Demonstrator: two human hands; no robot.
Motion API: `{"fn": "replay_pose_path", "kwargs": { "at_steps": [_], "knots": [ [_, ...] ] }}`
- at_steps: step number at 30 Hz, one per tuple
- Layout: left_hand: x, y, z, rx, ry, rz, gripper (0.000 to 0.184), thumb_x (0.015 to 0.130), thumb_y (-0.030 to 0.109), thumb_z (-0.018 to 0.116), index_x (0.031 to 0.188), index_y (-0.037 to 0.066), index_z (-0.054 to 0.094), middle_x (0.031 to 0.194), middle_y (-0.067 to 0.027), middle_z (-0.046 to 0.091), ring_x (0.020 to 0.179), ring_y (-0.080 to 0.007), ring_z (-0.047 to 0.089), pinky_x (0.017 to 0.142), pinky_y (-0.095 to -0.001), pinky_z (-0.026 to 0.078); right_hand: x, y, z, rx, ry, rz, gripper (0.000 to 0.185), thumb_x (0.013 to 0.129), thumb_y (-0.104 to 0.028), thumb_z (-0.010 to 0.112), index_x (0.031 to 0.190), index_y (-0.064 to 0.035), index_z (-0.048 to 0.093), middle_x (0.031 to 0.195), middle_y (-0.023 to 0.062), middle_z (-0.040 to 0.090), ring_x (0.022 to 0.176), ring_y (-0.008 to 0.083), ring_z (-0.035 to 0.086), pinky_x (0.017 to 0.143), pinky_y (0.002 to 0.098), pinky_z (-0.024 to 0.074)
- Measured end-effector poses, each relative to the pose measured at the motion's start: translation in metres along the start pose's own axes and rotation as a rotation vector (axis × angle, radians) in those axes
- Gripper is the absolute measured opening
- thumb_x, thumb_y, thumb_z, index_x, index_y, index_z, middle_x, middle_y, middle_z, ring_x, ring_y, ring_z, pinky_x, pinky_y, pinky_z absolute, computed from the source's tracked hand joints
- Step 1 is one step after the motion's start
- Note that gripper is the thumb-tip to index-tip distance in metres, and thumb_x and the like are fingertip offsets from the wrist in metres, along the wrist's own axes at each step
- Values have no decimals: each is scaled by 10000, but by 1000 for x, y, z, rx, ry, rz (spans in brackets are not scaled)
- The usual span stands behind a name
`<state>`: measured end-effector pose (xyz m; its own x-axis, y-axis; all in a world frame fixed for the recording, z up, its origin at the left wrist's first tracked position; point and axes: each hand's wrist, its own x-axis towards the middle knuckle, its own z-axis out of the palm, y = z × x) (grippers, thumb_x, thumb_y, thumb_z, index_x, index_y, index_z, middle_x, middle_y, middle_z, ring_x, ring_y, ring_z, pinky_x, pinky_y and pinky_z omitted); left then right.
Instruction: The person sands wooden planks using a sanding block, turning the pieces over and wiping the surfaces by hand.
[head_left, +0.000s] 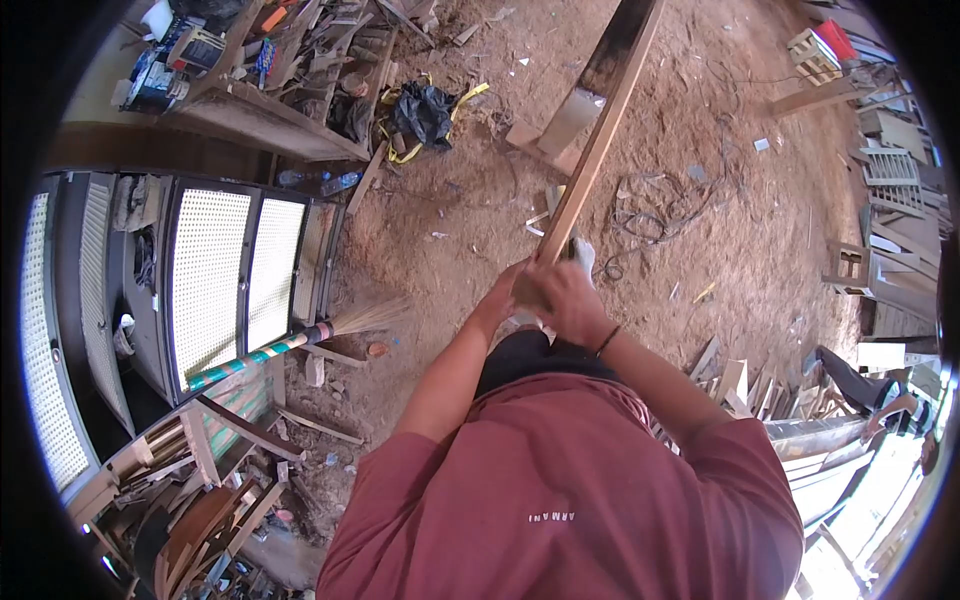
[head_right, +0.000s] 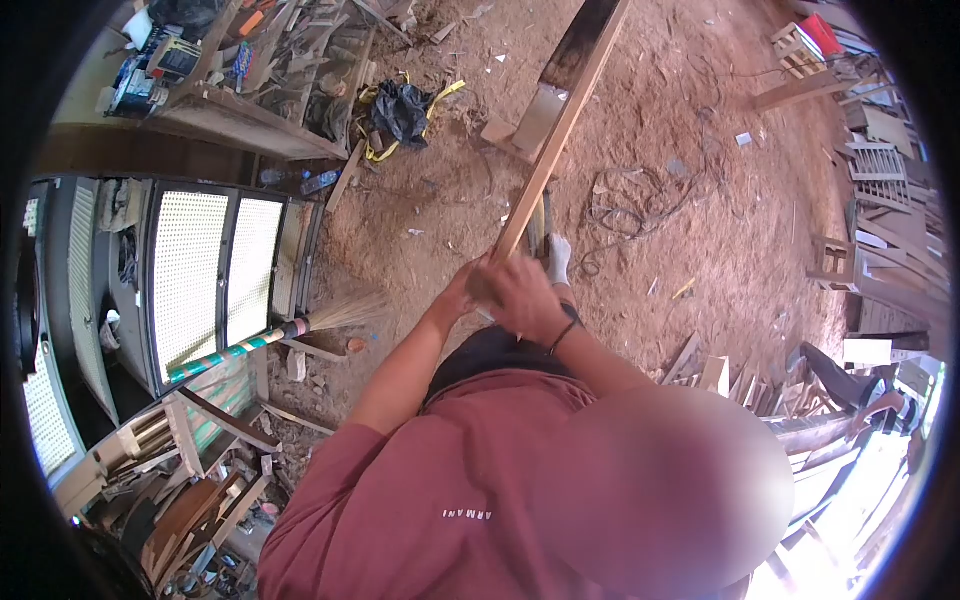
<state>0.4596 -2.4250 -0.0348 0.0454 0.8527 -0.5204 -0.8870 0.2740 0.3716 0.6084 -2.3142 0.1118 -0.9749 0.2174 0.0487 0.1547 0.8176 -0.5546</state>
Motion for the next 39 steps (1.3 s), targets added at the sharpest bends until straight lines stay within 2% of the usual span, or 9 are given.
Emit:
{"fn": "replay_pose_path", "kwargs": {
  "at_steps": [5,8,11,17,23,26,29,34,39],
  "knots": [
    [-11,16,17,286,-144,233,590,1135,394,591,1625,79,496,1549,-90,619,1398,-193,631,1136,-382,556,5,-6,6,-11,121,144,836,867,-319,857,1593,-94,507,1282,181,568,1204,403,544,1087,532,447],
    [-1,26,19,48,205,-356,689,1099,389,644,1667,64,429,1638,-103,533,1495,-198,543,1198,-389,502,-6,-11,13,30,82,-36,804,869,-318,851,1562,-87,517,1297,171,571,1212,389,546,1072,532,447],
    [-40,19,35,257,-178,280,648,1096,491,640,1579,72,537,1493,-100,647,1357,-195,657,1087,-381,585,1,-2,8,27,55,238,839,865,-346,863,1585,-109,503,1321,152,574,1265,394,548,1129,531,434],
    [16,3,-27,-128,-253,-213,532,1161,387,522,1590,73,518,1402,-66,695,1175,-182,725,954,-348,622,2,-22,8,9,26,18,838,833,-313,876,1556,-72,527,1254,186,569,1182,400,555,1050,547,450],
    [-35,27,57,424,85,240,580,1130,552,538,1404,53,653,1171,-110,757,997,-204,772,857,-375,653,14,-17,14,-64,190,140,779,865,-336,851,1527,-63,546,1229,152,571,1124,369,575,1009,506,472],
    [6,14,4,135,119,-200,566,1146,526,526,1434,51,635,1257,-115,728,1025,-198,753,902,-377,642,-4,-22,25,15,148,-112,778,851,-321,840,1531,-80,550,1228,157,576,1131,381,583,1000,509,479],
    [-5,1,7,641,-157,301,552,1149,528,528,1424,67,659,1233,-89,728,1018,-176,729,924,-383,626,18,22,-3,32,61,103,747,859,-307,816,1536,-129,556,1240,172,585,1145,405,577,1003,521,475],
    [-8,17,32,153,269,-63,553,1166,533,491,1381,62,685,912,-7,689,733,-98,645,646,-279,523,109,199,-63,-186,375,327,670,925,-432,813,1472,-125,575,1182,162,566,1131,381,548,1010,507,489],
    [-6,12,3,201,205,-122,538,1147,524,541,1380,65,696,1107,-29,745,931,-117,689,768,-291,554,163,277,-110,-405,558,369,605,955,-485,777,1398,-114,596,1193,178,583,1155,363,570,1017,503,511]
  ]
}}
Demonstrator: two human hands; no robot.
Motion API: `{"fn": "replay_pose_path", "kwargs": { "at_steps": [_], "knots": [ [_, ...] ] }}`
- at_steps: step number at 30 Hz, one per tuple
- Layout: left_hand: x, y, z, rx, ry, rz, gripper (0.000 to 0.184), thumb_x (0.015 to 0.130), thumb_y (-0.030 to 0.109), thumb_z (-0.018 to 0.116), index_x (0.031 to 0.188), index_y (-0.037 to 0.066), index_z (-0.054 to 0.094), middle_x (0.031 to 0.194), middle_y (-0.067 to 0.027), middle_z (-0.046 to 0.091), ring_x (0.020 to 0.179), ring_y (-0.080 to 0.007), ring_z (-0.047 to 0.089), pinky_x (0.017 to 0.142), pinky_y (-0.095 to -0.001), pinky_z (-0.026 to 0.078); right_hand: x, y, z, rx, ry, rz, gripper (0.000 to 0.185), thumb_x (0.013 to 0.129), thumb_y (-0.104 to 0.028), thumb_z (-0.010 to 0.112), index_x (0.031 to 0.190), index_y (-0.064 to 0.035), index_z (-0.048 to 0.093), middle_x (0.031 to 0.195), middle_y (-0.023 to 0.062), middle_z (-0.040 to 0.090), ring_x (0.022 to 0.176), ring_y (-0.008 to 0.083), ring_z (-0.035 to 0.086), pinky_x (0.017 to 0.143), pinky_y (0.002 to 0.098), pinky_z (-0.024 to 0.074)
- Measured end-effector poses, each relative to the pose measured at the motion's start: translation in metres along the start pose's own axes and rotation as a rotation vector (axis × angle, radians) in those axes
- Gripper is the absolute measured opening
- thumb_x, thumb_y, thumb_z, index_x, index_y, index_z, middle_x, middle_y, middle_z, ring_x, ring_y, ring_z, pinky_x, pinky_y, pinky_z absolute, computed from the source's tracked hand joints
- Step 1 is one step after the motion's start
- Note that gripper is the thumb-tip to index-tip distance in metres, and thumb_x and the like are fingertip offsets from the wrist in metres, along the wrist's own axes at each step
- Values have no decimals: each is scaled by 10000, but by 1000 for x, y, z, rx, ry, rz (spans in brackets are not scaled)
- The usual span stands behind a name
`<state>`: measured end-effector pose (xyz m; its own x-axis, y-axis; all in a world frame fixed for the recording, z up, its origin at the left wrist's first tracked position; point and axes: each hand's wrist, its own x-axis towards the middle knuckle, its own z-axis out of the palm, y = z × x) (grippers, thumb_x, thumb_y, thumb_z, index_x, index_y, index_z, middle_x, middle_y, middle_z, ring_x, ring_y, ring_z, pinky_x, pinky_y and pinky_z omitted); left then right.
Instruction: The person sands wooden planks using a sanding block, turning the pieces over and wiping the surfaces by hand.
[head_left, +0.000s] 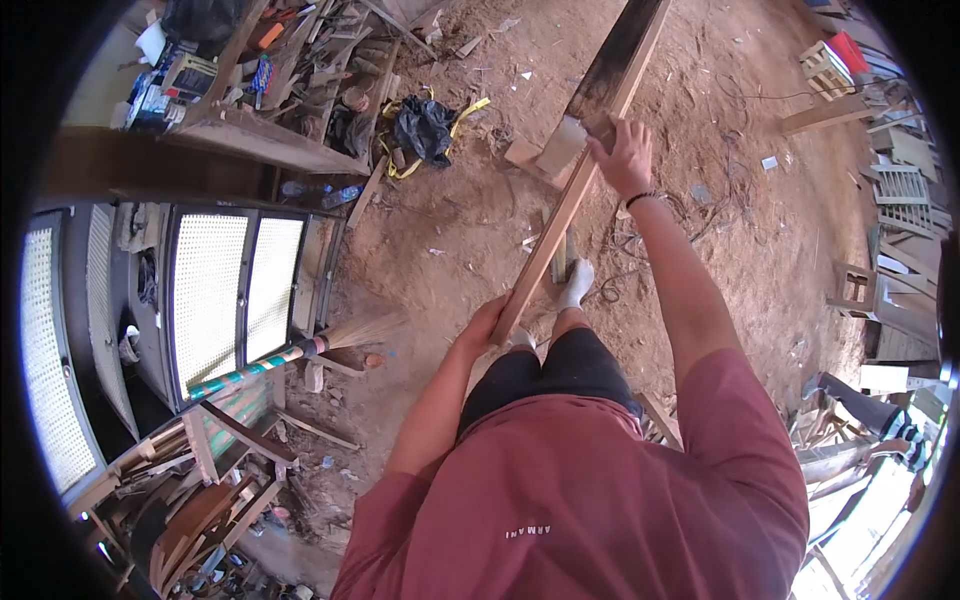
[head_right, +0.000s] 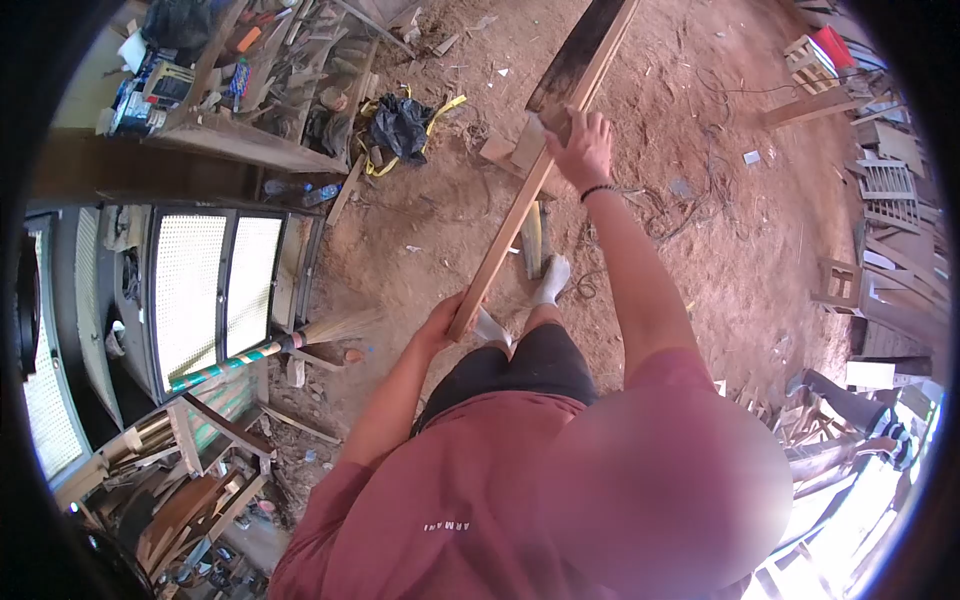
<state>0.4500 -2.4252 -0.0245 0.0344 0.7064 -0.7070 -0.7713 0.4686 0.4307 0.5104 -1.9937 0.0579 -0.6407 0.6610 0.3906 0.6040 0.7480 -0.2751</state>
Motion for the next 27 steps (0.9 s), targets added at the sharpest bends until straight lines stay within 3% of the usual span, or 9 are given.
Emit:
{"fn": "replay_pose_path", "kwargs": {
  "at_steps": [1,3,10,12,15,17,18,21,27],
  "knots": [
    [-2,1,0,-24,-36,6,526,1149,516,539,1369,65,699,1096,-26,749,926,-113,687,759,-291,553,-24,3,29,78,31,-66,569,966,-465,760,1385,-113,605,1175,182,590,1122,375,588,995,505,506],
    [-5,2,-3,-7,-15,-18,516,1155,507,530,1361,66,700,1089,-26,746,915,-116,687,754,-294,556,-39,-79,-53,36,-668,-114,416,982,-358,701,1321,-122,650,1086,150,626,995,379,630,873,503,495],
    [-18,14,28,-207,148,-87,518,1168,500,486,1347,60,693,978,-1,701,794,-115,667,715,-276,572,-229,-178,-102,545,-508,-505,664,918,-330,724,1523,-90,591,1245,125,634,1176,334,607,950,478,517],
    [-22,9,11,-83,87,-49,533,1163,519,488,1348,62,693,973,3,697,779,-112,663,697,-268,567,-175,-143,-81,358,-550,-571,635,917,-297,731,1497,-74,601,1247,114,632,1165,316,600,938,479,502],
    [-27,10,18,19,101,-45,486,1164,473,482,1315,52,673,895,4,648,712,-108,625,619,-264,524,-58,-43,7,233,-560,-179,556,966,-306,693,1479,-107,617,1098,124,665,1014,335,622,913,484,489],
    [-27,11,17,5,179,-76,425,1171,410,474,1281,40,653,824,1,602,659,-108,591,561,-269,486,45,35,20,148,-212,-258,639,1011,-446,718,1535,-123,549,1284,153,652,1234,291,607,1003,485,525],
    [-26,8,6,38,111,-62,498,1162,491,471,1285,57,680,829,1,631,664,-113,611,571,-269,498,86,59,21,8,-268,-43,700,1015,-539,710,1554,-129,530,1382,165,622,1317,333,571,1048,506,527],
    [-28,10,12,57,88,-72,555,1157,543,461,1283,48,679,813,-4,627,656,-118,609,573,-269,500,172,130,43,-43,-118,79,737,984,-595,740,1503,-101,570,1361,188,618,1291,396,570,1108,493,501],
    [-24,15,15,89,72,-3,668,1091,641,532,1327,25,641,830,-12,614,679,-117,596,583,-273,493,149,216,64,286,135,332,674,921,-592,820,1262,-30,668,1184,219,671,1187,406,618,1025,499,524]
  ]
}}
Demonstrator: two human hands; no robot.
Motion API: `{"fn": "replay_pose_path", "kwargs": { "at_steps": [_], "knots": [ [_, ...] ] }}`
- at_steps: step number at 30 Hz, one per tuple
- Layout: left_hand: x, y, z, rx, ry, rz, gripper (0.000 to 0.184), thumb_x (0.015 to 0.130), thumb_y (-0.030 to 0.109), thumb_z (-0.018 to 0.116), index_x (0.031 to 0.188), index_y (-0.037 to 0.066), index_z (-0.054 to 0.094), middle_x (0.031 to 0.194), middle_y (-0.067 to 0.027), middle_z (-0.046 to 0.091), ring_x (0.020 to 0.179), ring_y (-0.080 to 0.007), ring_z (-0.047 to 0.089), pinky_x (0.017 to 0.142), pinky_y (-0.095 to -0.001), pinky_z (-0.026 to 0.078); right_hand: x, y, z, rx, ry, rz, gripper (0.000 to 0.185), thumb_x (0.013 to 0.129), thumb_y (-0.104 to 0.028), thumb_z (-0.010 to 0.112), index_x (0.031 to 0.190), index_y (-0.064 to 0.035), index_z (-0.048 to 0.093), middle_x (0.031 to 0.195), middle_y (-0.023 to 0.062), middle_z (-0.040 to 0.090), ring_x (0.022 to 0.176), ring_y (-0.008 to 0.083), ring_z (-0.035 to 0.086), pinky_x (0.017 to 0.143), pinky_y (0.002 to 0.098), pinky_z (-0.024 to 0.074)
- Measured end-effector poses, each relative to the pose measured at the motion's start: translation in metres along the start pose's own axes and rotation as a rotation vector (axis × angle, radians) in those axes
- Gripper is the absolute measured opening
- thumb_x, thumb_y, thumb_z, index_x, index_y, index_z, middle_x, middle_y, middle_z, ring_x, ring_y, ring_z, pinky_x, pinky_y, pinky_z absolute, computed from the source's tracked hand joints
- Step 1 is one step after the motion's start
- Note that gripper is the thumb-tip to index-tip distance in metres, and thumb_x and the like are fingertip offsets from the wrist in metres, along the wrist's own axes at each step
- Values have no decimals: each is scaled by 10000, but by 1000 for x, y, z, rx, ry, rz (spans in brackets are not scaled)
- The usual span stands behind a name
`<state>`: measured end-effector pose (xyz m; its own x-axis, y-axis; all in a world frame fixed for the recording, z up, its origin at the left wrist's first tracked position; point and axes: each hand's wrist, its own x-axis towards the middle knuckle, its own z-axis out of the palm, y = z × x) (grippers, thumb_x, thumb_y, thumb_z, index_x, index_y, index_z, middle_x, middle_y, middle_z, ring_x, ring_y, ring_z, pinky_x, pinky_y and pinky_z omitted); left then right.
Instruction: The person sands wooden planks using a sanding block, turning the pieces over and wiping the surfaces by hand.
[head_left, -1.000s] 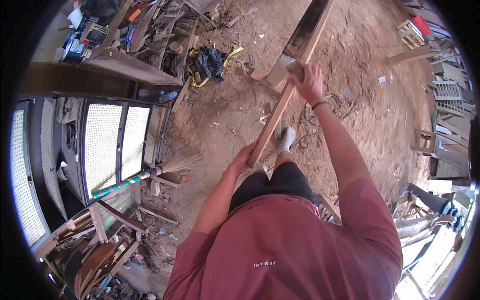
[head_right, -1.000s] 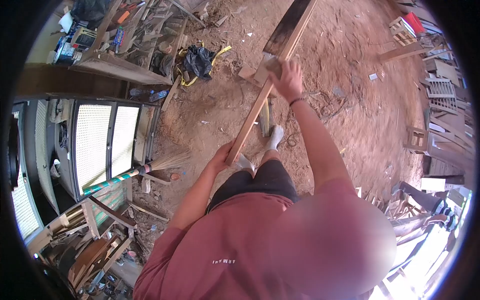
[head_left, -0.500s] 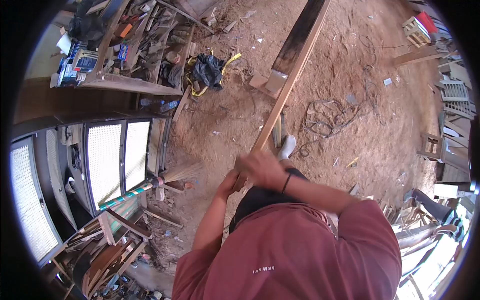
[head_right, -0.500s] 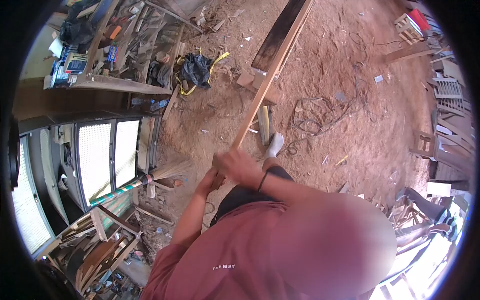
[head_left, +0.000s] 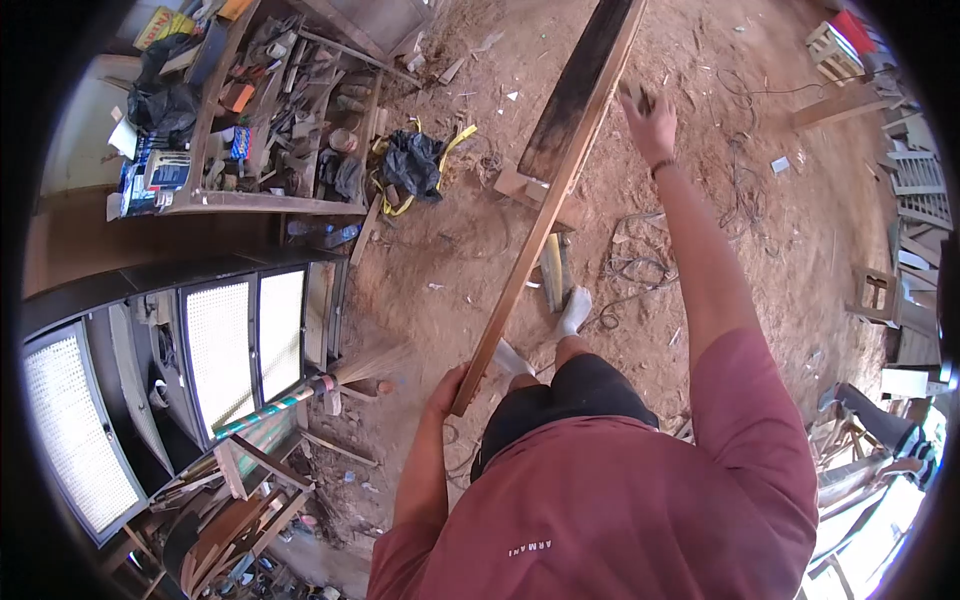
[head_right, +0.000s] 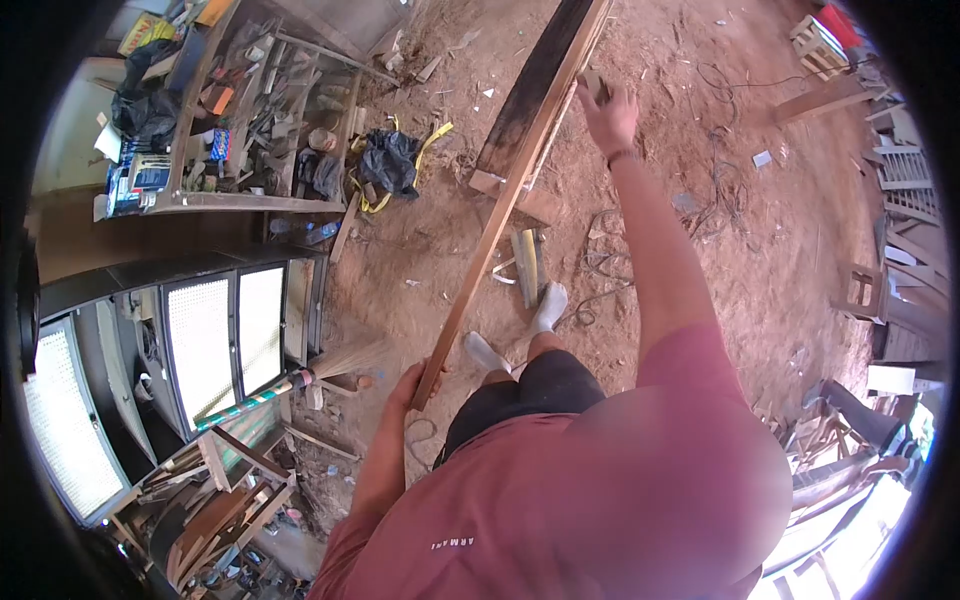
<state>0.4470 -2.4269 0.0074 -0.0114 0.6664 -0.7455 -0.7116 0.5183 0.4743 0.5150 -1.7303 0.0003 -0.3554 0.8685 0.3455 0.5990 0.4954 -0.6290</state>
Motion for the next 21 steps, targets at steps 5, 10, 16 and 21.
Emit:
{"fn": "replay_pose_path", "kwargs": {
  "at_steps": [5,10,16,21],
  "knots": [
    [-1,-12,-13,209,14,148,712,1002,620,711,1387,28,622,953,-16,641,825,-119,623,745,-293,534,-186,81,-57,37,-102,273,581,934,-515,847,1040,42,719,938,190,710,842,310,651,774,453,524],
    [-17,26,24,579,109,137,691,993,493,771,1452,13,579,1295,-101,664,1239,-196,599,1083,-368,486,-414,167,-109,-1,-86,597,630,930,-578,834,1122,5,690,951,101,714,777,250,652,705,403,538],
    [12,12,-19,99,-212,50,510,1003,398,695,1354,39,602,1051,-68,662,879,-169,661,824,-334,564,-449,42,-149,595,-355,1145,448,1026,-477,756,1201,-67,725,960,34,698,674,122,619,565,281,477],
    [11,22,-5,184,-172,75,471,1017,421,661,1313,57,623,966,-45,649,769,-158,644,736,-320,560,-424,-112,-116,1076,-502,832,500,1058,-440,734,1397,-74,703,1101,17,734,976,119,687,832,300,556]
  ]
}}
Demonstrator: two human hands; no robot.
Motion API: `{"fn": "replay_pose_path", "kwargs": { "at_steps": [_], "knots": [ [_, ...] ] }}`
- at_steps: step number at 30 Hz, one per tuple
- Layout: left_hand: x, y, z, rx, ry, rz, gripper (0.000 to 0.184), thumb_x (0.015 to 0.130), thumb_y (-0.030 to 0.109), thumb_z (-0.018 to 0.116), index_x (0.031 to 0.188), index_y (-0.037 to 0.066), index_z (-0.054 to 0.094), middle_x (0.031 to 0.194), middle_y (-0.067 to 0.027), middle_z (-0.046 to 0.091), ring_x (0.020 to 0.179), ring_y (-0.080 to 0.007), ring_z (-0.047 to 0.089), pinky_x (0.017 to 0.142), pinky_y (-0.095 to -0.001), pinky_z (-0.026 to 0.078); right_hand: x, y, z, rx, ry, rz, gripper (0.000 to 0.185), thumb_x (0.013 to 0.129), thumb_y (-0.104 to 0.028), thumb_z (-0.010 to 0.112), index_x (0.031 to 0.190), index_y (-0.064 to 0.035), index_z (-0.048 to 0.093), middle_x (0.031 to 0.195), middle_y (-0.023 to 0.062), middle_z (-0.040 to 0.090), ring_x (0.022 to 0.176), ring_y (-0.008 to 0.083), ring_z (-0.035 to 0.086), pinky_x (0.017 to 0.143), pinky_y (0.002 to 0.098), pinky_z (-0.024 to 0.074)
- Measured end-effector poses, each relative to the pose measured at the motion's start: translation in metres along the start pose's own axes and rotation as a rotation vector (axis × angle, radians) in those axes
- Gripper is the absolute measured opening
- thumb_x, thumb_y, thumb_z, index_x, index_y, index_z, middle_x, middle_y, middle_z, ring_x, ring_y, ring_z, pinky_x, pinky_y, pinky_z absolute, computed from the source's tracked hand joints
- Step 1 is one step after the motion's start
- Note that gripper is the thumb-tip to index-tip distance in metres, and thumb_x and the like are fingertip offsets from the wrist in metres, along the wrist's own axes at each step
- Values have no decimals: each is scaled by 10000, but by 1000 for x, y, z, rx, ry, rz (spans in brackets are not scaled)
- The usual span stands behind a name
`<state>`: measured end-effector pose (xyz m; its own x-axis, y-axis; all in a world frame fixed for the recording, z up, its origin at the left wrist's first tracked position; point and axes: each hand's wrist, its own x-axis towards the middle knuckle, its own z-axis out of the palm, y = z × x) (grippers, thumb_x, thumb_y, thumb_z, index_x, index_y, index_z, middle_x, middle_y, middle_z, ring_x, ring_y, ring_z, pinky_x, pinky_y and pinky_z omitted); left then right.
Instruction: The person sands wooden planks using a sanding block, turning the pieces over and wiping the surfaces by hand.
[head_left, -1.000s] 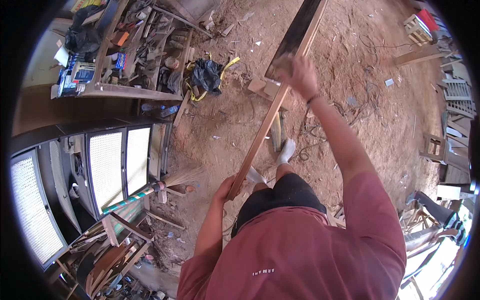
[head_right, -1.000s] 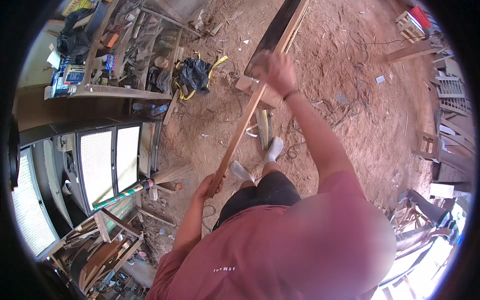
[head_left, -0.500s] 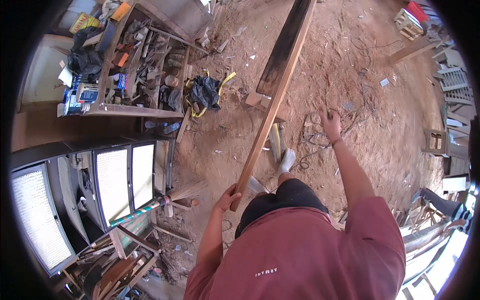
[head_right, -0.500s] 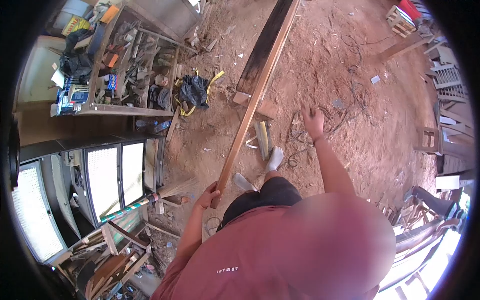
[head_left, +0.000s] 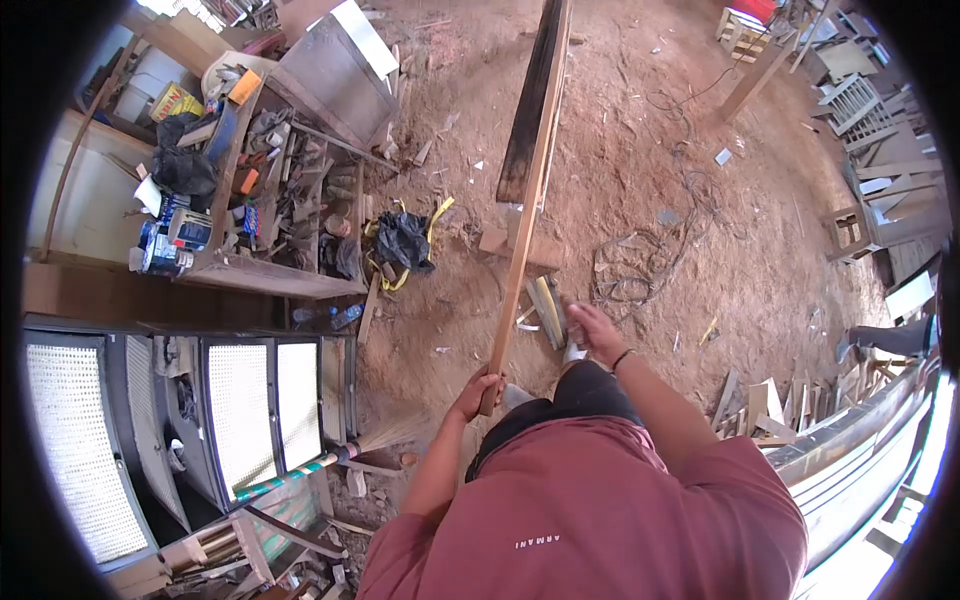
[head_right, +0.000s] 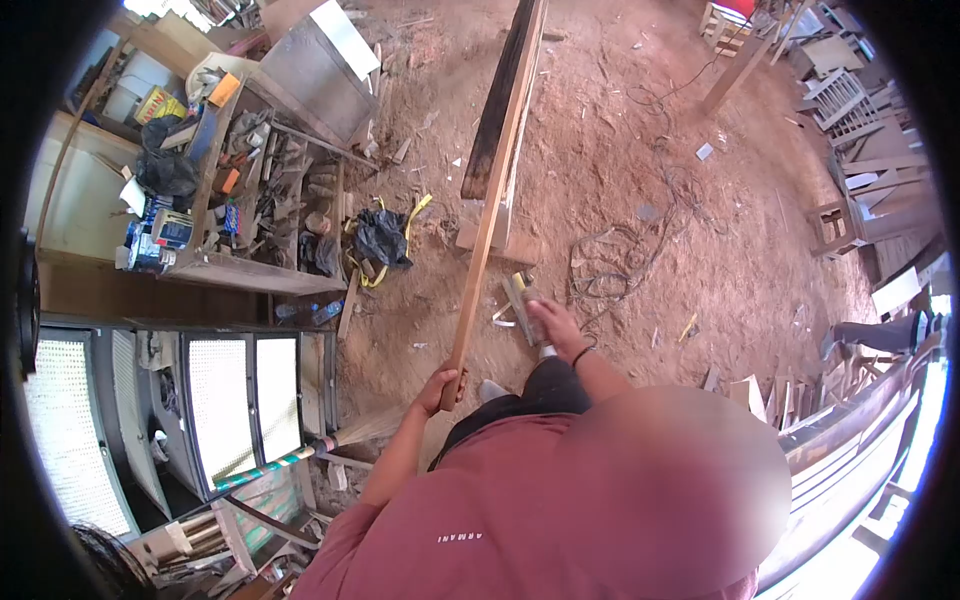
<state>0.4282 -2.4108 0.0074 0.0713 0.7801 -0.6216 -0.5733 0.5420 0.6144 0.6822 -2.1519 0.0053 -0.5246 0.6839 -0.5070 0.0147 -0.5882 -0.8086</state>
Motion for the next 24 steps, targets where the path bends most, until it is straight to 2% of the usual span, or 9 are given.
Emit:
{"fn": "replay_pose_path", "kwargs": {
  "at_steps": [2,8,10,11,13,14,16,19,24],
  "knots": [
    [1,0,-1,24,5,-7,482,1020,424,659,1328,56,623,980,-51,662,801,-164,664,757,-329,570,1,5,35,91,-141,197,474,1067,-444,723,1376,-84,701,1114,41,751,994,153,717,809,312,570],
    [0,10,4,269,127,93,548,1058,412,681,1431,26,574,1081,-84,716,999,-208,717,939,-368,583,-13,14,100,354,-186,229,414,1104,-434,664,1352,-102,651,1166,70,726,1054,244,735,894,452,623],
    [-15,21,18,493,259,169,615,1086,378,659,1540,-2,494,1322,-184,694,1230,-291,676,1117,-435,513,-12,17,107,522,-189,230,365,1119,-404,643,1322,-100,647,1187,57,682,1064,265,717,958,544,611],
    [-19,25,25,496,260,173,615,1086,378,659,1540,-2,494,1322,-184,694,1230,-291,676,1117,-435,513,-10,17,108,522,-192,226,365,1119,-404,643,1322,-100,647,1187,57,682,1064,265,717,958,544,611],
    [-31,25,41,1359,455,757,779,1092,405,624,1679,-11,325,1662,-244,464,1540,-344,461,1287,-504,340,-7,24,105,556,-214,229,411,1104,-424,657,1389,-127,654,1205,68,745,1083,273,739,1007,529,610],
    [-37,26,54,1359,459,758,779,1092,405,624,1679,-11,325,1662,-244,464,1540,-344,461,1287,-504,340,-4,25,104,554,-218,229,411,1104,-424,657,1389,-127,654,1205,68,745,1083,273,739,1007,529,610],
    [-57,36,88,1941,355,526,889,1087,454,592,1736,-6,194,1817,-197,201,1684,-339,200,1357,-534,176,0,28,104,495,-159,243,393,1112,-418,642,1376,-127,660,1183,69,749,1071,267,737,994,515,604],
    [-49,28,92,1852,409,542,972,1063,549,583,1749,9,157,1841,-148,155,1707,-308,131,1369,-544,123,8,30,103,531,-171,295,345,1129,-380,620,1303,-91,689,1147,76,752,1028,260,730,977,465,599],
    [-26,47,101,1769,453,547,1000,1053,599,585,1735,-15,188,1831,-171,171,1695,-343,164,1356,-579,137,13,22,101,453,-234,337,372,1130,-405,612,1330,-98,676,1161,60,750,1045,254,731,956,462,607]
  ]
}}
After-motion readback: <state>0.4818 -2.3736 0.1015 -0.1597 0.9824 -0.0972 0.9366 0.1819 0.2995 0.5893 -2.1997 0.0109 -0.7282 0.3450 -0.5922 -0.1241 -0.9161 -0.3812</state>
